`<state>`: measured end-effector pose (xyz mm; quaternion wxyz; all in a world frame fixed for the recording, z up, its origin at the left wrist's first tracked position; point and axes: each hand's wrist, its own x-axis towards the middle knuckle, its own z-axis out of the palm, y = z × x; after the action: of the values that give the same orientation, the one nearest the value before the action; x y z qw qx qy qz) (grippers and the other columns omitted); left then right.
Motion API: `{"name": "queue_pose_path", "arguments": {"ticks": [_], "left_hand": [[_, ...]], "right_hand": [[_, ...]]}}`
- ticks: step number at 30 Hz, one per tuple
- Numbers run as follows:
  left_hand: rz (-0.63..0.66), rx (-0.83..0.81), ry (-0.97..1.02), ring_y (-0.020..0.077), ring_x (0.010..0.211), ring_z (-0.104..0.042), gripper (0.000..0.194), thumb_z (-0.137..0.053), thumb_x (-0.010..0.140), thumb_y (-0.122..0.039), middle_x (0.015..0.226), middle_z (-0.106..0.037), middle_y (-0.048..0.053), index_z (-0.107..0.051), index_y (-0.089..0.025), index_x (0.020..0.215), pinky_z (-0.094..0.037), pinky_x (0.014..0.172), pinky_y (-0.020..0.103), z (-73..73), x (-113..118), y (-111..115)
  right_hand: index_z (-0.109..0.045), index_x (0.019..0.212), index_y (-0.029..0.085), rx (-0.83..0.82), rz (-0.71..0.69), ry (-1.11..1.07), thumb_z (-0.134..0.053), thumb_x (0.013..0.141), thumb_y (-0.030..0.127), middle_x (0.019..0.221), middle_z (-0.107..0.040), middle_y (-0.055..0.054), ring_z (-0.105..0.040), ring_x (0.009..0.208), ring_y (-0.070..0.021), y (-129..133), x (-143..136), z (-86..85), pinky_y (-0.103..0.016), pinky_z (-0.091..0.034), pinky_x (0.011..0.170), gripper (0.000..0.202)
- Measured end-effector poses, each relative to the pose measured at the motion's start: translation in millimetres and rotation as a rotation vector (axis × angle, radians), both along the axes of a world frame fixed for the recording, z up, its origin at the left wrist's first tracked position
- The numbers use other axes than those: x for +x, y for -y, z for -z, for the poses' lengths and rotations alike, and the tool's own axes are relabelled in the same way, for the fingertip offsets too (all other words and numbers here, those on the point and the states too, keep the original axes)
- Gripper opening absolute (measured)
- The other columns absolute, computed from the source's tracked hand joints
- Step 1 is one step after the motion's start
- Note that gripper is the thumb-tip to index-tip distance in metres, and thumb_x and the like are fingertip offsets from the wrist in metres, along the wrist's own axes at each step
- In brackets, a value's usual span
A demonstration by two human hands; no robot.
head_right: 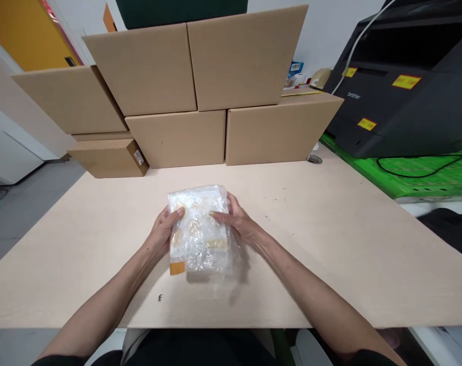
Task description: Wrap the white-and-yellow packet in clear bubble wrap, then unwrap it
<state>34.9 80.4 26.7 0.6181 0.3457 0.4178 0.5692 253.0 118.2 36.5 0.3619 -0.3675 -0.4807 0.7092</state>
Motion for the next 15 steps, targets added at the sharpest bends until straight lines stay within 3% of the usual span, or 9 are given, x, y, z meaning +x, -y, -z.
{"name": "queue_pose_path", "arguments": {"ticks": [4, 8, 11, 15], "left_hand": [[-0.103, -0.056, -0.062, 0.0163, 0.069, -0.066, 0.045, -0.08, 0.074, -0.043, 0.088, -0.071, 0.003, -0.06, -0.017, 0.105, -0.053, 0.067, 0.029, 9.8, 0, -6], [-0.217, -0.033, -0.185, 0.0173, 0.076, -0.066, 0.061, -0.08, 0.072, -0.047, 0.097, -0.068, 0.005, -0.051, -0.018, 0.117, -0.053, 0.07, 0.031, 22.0, 2, -14], [-0.273, -0.03, -0.357, 0.0166, 0.073, -0.063, 0.081, -0.077, 0.077, -0.047, 0.1, -0.066, 0.005, -0.033, -0.024, 0.141, -0.053, 0.069, 0.034, 27.7, 1, -18], [-0.303, 0.003, -0.573, 0.0152, 0.068, -0.06, 0.09, -0.073, 0.082, -0.046, 0.103, -0.062, 0.005, -0.018, -0.035, 0.153, -0.053, 0.07, 0.036, 30.8, 0, -17]], "right_hand": [[-0.031, 0.148, 0.024, -0.063, 0.004, 0.051, -0.084, 0.067, 0.042, 0.132, -0.062, -0.014, -0.065, 0.115, -0.0299, 0, -2, 15.3, -0.044, -0.055, 0.097, 0.098], [-0.028, 0.149, 0.023, 0.013, 0.155, 0.214, -0.082, 0.068, 0.052, 0.133, -0.059, -0.017, -0.062, 0.12, -0.0312, -11, 1, 34.8, -0.048, -0.05, 0.103, 0.102], [-0.029, 0.151, 0.025, 0.16, 0.205, 0.347, -0.078, 0.071, 0.059, 0.149, -0.043, -0.02, -0.047, 0.136, -0.0344, -9, 8, 39.1, -0.052, -0.041, 0.111, 0.1], [-0.009, 0.158, 0.037, 0.3, 0.006, 0.432, -0.08, 0.071, 0.056, 0.166, -0.013, -0.011, -0.018, 0.151, -0.0377, 5, 16, 32.1, -0.06, -0.03, 0.116, 0.114]]}}
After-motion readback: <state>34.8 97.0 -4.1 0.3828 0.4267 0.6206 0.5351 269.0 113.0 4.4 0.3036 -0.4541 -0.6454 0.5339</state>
